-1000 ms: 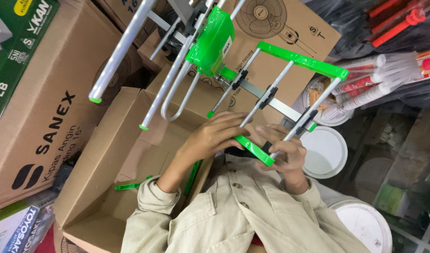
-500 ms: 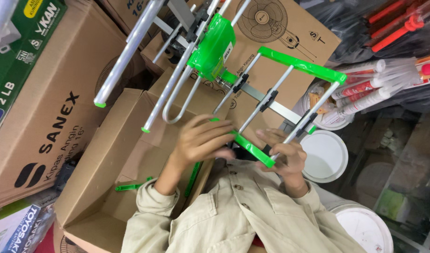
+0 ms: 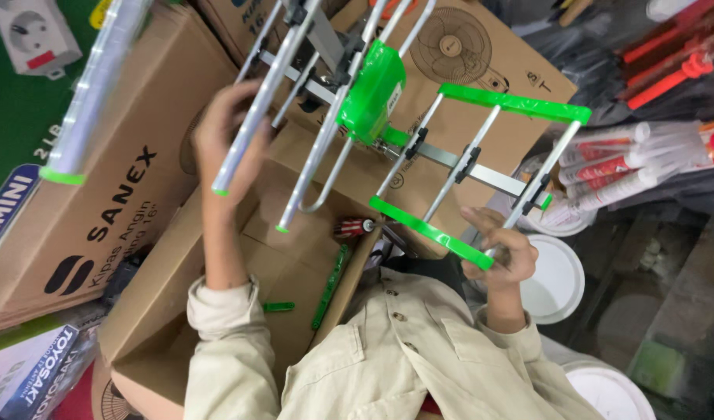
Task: The person assembles a digital TV antenna by attaching green plastic elements and metal directors to the central boom, then secures a roll of coaxial cable to the assembly.
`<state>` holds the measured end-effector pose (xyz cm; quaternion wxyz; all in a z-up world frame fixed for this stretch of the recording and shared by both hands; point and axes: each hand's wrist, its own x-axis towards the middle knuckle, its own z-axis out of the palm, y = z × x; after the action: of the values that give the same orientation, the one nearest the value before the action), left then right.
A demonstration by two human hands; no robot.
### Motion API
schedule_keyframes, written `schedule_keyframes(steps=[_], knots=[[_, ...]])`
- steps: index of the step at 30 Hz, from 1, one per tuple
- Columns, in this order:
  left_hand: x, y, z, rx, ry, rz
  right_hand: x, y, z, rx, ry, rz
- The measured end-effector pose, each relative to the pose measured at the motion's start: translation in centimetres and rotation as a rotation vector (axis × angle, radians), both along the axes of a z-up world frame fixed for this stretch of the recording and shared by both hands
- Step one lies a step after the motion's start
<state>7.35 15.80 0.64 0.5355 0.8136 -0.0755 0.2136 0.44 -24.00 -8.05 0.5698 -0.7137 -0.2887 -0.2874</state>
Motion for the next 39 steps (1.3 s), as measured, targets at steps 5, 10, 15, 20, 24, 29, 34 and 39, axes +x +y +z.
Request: schedule_keyframes(steps=[5, 10, 15, 20, 24, 29, 34, 39], knots=[[6.2, -3.7, 0.7, -0.082, -0.081, -0.442, 0.5, -1.0, -1.5, 0.058, 0.064, -0.029], [7.7, -6.2, 1.1, -0.189, 0.082, -0.565, 1.0, -2.4, -3.0, 0.230, 0.141, -0.073], [8.9, -8.2, -2.2, -0.312, 0.053, -0.585, 5.7, -3.7, -3.0, 0.429, 0.102, -0.086], [10.7, -9.6, -3.9, -0.078, 0.015, -0.317, 10.2, -4.6, -1.9, 0.491, 0.141, -0.033], [9.4, -10.9, -1.4, -0.054, -0.139, -0.297, 14.2, -5.5, -2.0, 0.566, 0.185, 0.047], [8.0, -11.9, 1.3, -0.014, -0.180, -0.312, 18.7, -6.3, -1.3, 0.514, 0.260, 0.120], [7.2, -12.8, 3.3, 0.142, -0.073, -0.218, 21.6, -7.1, -1.5, 0.507, 0.297, 0.167], [5.7, -13.0, 4.4, 0.091, 0.008, -0.219, 24.3, -6.5, -2.1, 0.583, 0.330, 0.201]])
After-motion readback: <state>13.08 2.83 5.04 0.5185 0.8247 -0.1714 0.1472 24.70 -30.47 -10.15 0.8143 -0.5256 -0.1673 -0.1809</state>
